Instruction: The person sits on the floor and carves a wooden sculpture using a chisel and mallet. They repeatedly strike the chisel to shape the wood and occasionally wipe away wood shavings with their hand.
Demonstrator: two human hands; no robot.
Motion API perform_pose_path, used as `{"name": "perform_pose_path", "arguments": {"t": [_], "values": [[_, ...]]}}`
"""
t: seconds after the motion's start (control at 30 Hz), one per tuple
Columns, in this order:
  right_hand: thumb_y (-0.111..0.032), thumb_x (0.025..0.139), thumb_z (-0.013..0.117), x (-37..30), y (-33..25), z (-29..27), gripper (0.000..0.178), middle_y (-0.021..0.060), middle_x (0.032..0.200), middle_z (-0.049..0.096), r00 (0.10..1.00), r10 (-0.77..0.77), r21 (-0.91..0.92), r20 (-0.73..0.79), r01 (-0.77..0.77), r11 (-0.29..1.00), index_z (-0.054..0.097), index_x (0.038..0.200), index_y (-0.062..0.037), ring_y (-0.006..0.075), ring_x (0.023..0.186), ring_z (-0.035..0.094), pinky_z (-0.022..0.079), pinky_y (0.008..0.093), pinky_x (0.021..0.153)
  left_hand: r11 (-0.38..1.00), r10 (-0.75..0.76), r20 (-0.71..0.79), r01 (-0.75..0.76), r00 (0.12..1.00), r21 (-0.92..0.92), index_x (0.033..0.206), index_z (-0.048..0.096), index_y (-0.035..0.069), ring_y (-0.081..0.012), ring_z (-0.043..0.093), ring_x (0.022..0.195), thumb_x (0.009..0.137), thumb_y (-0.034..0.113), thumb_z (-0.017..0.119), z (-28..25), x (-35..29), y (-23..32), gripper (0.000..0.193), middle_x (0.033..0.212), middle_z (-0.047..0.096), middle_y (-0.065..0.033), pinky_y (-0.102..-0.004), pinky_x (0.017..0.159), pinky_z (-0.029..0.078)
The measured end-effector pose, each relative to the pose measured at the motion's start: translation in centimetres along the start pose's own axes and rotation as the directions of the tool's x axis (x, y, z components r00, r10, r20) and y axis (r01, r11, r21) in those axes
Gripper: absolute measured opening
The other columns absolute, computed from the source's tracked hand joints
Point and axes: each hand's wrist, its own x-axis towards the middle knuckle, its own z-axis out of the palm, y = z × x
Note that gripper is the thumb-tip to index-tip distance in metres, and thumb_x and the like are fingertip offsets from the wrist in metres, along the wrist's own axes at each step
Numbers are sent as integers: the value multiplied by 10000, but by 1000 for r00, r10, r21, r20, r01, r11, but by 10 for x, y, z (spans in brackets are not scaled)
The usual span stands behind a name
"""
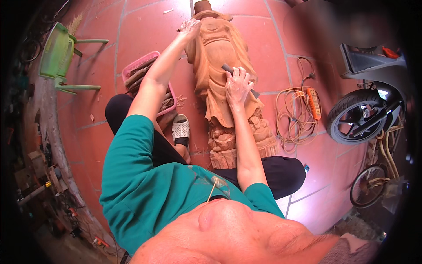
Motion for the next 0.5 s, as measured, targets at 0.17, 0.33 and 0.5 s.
{"name": "perform_pose_path", "arguments": {"t": [0.17, 0.33, 0.5], "values": [[-367, 894, 640, 5, -5, -2, 277, -4, 1145, 558, 999, -5, 15, -33, 6, 1000, 595, 1048, -141, 217, 1034, 520, 410, 435, 770, 952, 287, 48, -290, 957, 97, 763, 705, 35, -367, 696, 772, 756, 79, 580, -6, -3, 1, 133, 769, 673, -213, -460, 648, 551], [-389, 885, 643, 4, 6, 5, 295, -9, 1139, 556, 999, 1, -46, -53, -4, 999, 589, 1046, -148, 210, 1033, 521, 417, 422, 765, 858, 429, 188, -464, 883, 221, 718, 709, 39, -282, 709, 718, 738, 72, 607, -19, 1, 33, 109, 762, 694, -162, -392, 568, 552], [-393, 887, 639, 6, -4, 2, 289, -7, 1140, 556, 999, 3, 3, -50, -3, 1000, 583, 1030, -148, 208, 1037, 521, 421, 425, 779, 918, 262, 176, -301, 949, 258, 729, 702, 35, -339, 706, 754, 771, 73, 575, -35, 18, 6, 138, 770, 691, -178, -430, 637, 565]]}}
